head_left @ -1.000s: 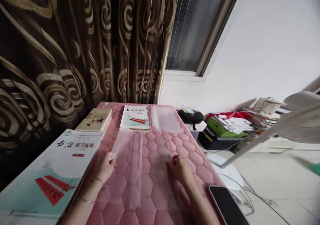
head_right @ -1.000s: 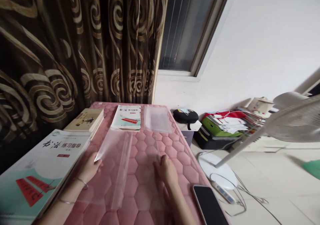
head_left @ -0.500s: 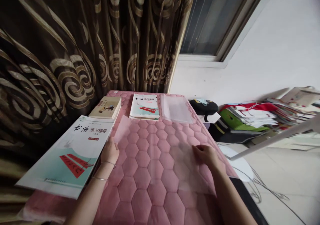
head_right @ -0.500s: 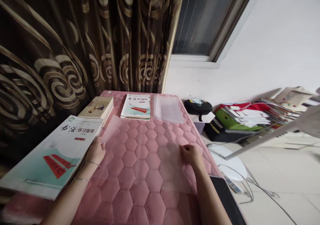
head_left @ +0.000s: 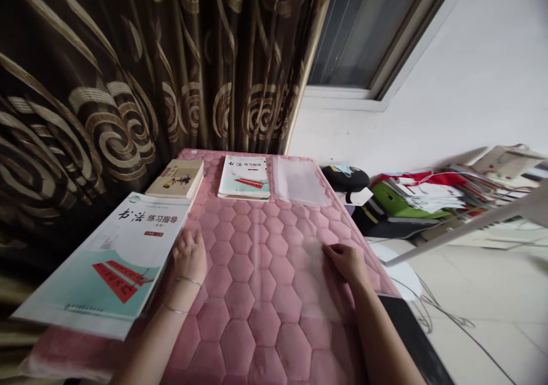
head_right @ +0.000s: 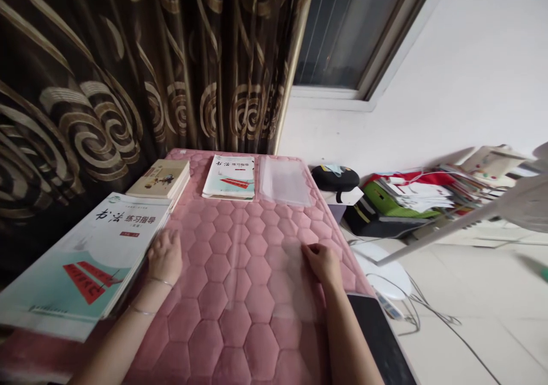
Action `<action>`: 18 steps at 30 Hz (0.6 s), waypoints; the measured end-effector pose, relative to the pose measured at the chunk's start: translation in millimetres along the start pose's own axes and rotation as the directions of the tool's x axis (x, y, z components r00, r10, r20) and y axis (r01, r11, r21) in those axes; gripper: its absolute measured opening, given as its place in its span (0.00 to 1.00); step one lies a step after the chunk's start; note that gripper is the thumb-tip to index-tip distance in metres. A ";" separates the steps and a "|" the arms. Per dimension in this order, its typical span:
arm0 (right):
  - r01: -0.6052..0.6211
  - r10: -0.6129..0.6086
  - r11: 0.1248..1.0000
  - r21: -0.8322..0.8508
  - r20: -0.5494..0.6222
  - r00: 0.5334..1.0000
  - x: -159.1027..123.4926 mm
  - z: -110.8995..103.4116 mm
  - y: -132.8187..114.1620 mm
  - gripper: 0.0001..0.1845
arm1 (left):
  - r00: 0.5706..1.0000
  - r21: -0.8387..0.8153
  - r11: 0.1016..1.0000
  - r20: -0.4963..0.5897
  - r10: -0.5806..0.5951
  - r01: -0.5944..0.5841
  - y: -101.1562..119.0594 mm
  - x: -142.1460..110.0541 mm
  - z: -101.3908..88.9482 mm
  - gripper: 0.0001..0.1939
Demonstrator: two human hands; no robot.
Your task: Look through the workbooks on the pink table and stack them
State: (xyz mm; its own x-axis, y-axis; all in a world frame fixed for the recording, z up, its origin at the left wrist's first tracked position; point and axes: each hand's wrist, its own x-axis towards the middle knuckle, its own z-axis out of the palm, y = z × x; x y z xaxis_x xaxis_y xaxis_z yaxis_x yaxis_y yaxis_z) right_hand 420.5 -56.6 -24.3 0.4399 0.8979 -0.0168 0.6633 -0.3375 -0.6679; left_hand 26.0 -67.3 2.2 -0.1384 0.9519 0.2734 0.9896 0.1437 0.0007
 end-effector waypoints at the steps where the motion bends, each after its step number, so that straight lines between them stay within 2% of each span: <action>1: 0.010 -0.010 1.000 0.004 -0.002 1.000 -0.3 -0.5 -0.3 0.18 | 0.996 -0.012 0.996 0.015 0.086 -0.086 10.7 -4.7 -2.8 0.22; 2: 0.013 -0.013 1.000 0.009 0.001 1.000 -0.7 -1.4 -0.9 0.18 | 0.979 -0.051 0.979 0.039 0.201 -0.199 22.8 -9.4 -5.2 0.23; 4: -0.004 0.004 1.000 0.027 0.023 1.000 -2.1 -3.7 -2.8 0.19 | 0.882 -0.184 0.880 0.099 0.460 -0.438 47.8 -17.9 -8.0 0.22; 6: -0.032 0.030 0.998 0.044 0.048 0.998 -4.2 -6.3 -5.6 0.20 | 0.785 -0.290 0.784 0.142 0.603 -0.549 68.7 -23.4 -7.8 0.24; 7: -0.039 0.036 0.998 0.050 0.053 0.998 -5.2 -7.5 -7.1 0.20 | 0.763 -0.316 0.766 0.165 0.625 -0.559 76.1 -25.0 -6.5 0.26; 9: -0.027 0.024 0.998 0.056 0.048 0.999 -6.6 -9.2 -9.5 0.19 | 0.761 -0.327 0.780 0.217 0.612 -0.534 84.0 -26.2 -2.6 0.29; 12: -0.002 0.001 0.999 0.053 0.034 0.999 -6.2 -9.3 -9.6 0.17 | 0.778 -0.308 0.813 0.259 0.572 -0.495 83.9 -26.0 4.7 0.32; 18: 0.017 -0.015 0.999 -0.042 0.036 0.999 -2.5 -6.3 -5.5 0.16 | 0.793 -0.305 0.818 0.237 0.561 -0.487 80.4 -27.5 12.3 0.34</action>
State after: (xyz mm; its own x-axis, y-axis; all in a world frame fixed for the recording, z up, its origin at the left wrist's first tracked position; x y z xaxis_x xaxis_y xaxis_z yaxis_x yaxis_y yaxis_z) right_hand 419.6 -58.8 -15.9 0.4077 0.9125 -0.0334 0.6956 -0.3341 -0.6361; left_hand 108.8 -78.6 -17.2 0.4361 0.8998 -0.0103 0.8889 -0.4289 0.1611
